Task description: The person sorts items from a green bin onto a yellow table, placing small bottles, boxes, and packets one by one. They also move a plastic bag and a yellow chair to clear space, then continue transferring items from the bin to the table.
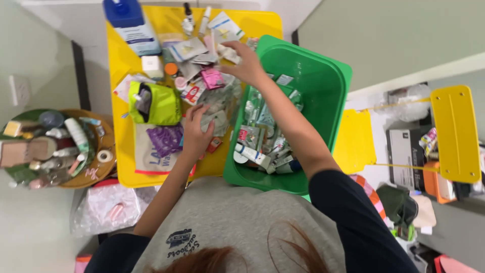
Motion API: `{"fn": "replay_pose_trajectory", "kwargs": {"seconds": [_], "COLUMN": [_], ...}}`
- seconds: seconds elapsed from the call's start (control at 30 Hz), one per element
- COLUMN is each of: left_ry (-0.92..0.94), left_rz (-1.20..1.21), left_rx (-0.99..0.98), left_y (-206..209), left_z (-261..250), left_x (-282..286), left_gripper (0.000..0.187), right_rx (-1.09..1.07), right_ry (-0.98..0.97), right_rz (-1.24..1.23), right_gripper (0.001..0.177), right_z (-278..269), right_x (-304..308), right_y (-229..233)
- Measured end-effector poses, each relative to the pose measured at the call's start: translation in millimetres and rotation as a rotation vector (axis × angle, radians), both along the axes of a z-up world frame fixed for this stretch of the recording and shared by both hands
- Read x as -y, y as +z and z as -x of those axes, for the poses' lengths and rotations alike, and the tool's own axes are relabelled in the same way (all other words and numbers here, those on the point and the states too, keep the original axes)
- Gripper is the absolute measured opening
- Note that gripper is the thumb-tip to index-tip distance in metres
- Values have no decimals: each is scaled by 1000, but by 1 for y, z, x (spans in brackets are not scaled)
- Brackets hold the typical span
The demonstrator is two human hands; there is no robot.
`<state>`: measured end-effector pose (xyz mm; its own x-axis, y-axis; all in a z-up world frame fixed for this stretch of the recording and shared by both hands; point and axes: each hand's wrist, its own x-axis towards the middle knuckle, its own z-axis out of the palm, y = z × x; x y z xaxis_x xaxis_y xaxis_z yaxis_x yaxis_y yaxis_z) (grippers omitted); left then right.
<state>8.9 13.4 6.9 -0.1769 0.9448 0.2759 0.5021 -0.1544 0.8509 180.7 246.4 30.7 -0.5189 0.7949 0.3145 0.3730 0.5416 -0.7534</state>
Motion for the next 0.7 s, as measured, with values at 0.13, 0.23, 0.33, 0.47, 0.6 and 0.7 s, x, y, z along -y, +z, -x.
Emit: {"fn": "replay_pose_trajectory", "kwargs": {"seconds": [0.13, 0.23, 0.33, 0.47, 0.6, 0.7], "left_ry": [-81, -91, -129, -155, -204, -179], "left_rz": [-41, -70, -109, -207, -224, -213], "left_rx": [54, 11, -11, 39, 67, 55], "left_y": [6, 18, 31, 47, 60, 66], "left_z": [-9, -18, -34, -61, -79, -77], "left_x": [-35, -66, -85, -92, -84, -60], "left_gripper": [47, 38, 34, 32, 33, 32], "right_rx": [-127, -140, 232, 490, 512, 591], "right_ry": [-295, -608, -670, -734, -740, -667], "right_rz": [152, 297, 446, 562, 588, 608], "right_gripper": [44, 32, 57, 109, 134, 118], "right_z": [-110, -185, -214, -216, -202, -162], "right_x": [33, 34, 42, 29, 16, 25], "right_y": [-1, -59, -96, -148, -190, -150]}}
